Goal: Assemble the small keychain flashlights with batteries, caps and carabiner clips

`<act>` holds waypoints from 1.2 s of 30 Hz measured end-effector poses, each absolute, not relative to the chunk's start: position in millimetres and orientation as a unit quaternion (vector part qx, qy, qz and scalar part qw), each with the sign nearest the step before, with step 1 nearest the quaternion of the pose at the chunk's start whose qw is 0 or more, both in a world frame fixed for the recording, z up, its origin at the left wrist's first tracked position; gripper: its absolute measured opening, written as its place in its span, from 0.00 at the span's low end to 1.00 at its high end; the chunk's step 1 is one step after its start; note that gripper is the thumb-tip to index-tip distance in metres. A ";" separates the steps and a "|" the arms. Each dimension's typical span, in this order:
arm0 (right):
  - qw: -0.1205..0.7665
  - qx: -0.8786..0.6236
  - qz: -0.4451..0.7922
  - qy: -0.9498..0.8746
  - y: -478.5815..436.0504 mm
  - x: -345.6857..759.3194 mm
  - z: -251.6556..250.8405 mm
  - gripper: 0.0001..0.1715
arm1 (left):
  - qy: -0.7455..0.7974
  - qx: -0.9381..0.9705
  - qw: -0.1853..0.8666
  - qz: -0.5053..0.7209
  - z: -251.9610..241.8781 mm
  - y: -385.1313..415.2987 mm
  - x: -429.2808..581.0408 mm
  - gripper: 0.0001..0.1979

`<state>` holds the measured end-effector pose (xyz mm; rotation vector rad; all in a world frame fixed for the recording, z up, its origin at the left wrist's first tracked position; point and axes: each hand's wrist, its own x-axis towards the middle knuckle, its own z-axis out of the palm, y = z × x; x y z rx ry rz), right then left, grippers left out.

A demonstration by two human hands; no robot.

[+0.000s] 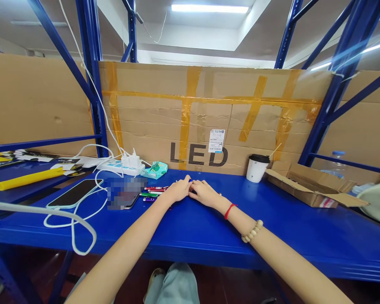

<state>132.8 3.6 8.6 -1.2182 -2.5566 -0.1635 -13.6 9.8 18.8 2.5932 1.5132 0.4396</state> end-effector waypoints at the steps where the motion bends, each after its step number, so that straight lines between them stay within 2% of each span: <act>1: 0.156 -0.426 -0.054 -0.889 3.1 132.2 8.7 0.10 | 0.499 0.853 0.050 0.146 18.6 9.8 -13.4 0.14; 7: 0.204 -0.436 -0.007 -0.876 1.8 127.7 6.0 0.08 | 0.509 0.842 0.028 0.174 16.3 13.0 -13.6 0.14; 11: 0.275 -0.475 0.029 -0.836 9.0 133.0 5.8 0.08 | 0.511 0.834 0.021 0.206 17.0 16.2 -16.4 0.11; 16: 0.399 -0.515 0.124 -0.748 22.3 143.1 9.2 0.16 | 0.490 0.838 0.033 0.238 19.5 16.5 -18.2 0.09; 19: 0.440 -0.498 0.205 -0.718 23.7 142.4 10.4 0.19 | 0.476 0.844 0.047 0.242 19.6 15.0 -17.3 0.08; 28: 0.474 -0.477 0.311 -0.671 15.5 141.8 14.1 0.21 | 0.471 0.838 0.089 0.261 18.4 14.4 -16.2 0.08; 32: 0.471 -0.474 0.310 -0.677 15.8 140.8 13.9 0.22 | 0.456 0.840 0.102 0.275 17.4 16.4 -15.8 0.08; 36: 0.504 -0.460 0.258 -0.684 17.1 137.3 11.8 0.21 | 0.445 0.839 0.114 0.292 15.2 19.4 -15.2 0.09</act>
